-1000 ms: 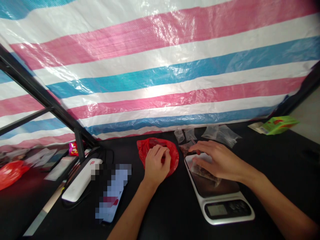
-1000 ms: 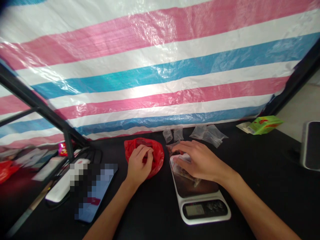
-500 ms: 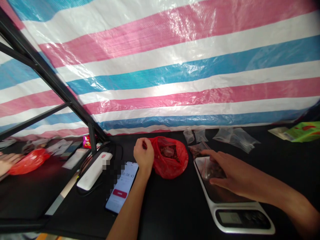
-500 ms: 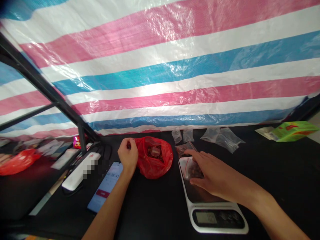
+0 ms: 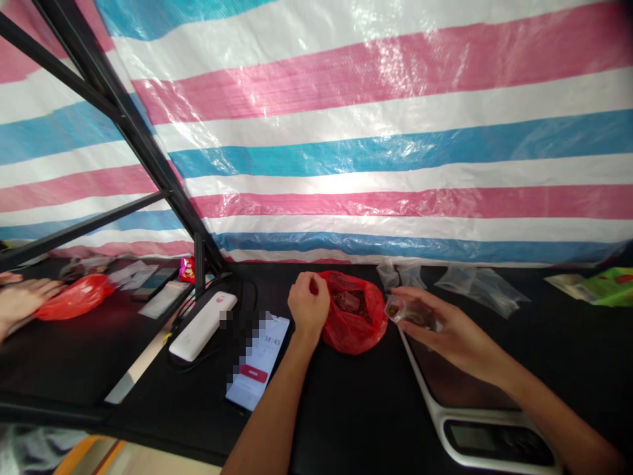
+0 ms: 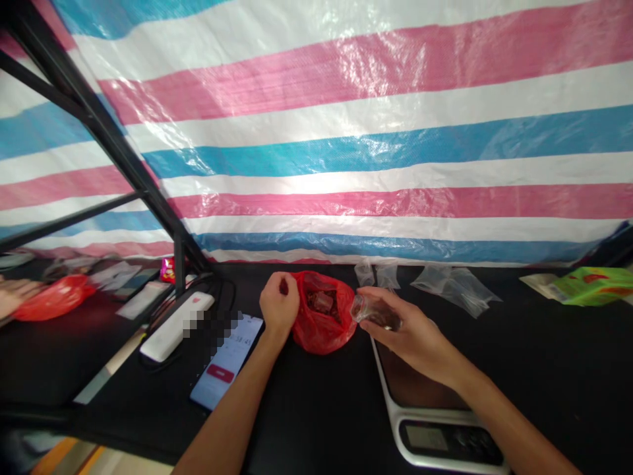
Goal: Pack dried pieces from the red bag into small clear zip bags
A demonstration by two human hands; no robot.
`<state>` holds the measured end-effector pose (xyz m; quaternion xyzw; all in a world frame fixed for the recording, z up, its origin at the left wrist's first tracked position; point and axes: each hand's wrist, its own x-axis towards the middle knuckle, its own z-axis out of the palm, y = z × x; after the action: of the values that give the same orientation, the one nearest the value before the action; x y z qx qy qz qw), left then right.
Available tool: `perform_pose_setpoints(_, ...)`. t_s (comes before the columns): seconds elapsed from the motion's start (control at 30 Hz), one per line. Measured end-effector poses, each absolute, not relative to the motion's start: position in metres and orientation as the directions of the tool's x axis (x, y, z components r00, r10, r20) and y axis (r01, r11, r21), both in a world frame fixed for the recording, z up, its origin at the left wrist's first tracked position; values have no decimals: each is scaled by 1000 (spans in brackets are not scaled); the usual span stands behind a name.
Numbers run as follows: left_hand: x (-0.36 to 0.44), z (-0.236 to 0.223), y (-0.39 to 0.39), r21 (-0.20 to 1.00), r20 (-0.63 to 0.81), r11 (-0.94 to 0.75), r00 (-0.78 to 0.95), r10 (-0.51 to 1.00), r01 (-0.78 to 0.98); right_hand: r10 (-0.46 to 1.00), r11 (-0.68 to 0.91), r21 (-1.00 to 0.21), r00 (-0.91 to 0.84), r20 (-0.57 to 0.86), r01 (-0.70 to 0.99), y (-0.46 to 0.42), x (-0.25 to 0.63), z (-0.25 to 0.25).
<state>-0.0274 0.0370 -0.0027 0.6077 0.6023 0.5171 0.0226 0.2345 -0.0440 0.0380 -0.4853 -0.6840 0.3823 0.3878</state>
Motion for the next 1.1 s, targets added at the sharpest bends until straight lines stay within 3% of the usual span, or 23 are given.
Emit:
perform_pose_setpoints(0.13,-39,12,36,605,565,-470,69,822,643,939,313,-818,-285,191,483,-29,209,49)
perform_pose_setpoints(0.23,-49,23,35,580,434,-537,325,840,612,905,420,-575,-373,206,702,-12,194,54)
perform_pose_setpoints(0.37,-55,25,35,531,253,-499,434,865,684,856,516,-265,-484,181,815,4,184,51)
perform_pose_setpoints(0.5,-55,20,33,535,209,-492,456,865,687,862,506,-166,-486,144,847,7,182,45)
perform_pose_setpoints(0.73,-58,16,35,533,222,-519,481,848,668,863,503,-177,-478,165,846,0,187,42)
perform_pose_setpoints(1.1,-36,23,25,506,498,-671,452,740,542,888,454,-480,-421,183,750,-4,204,49)
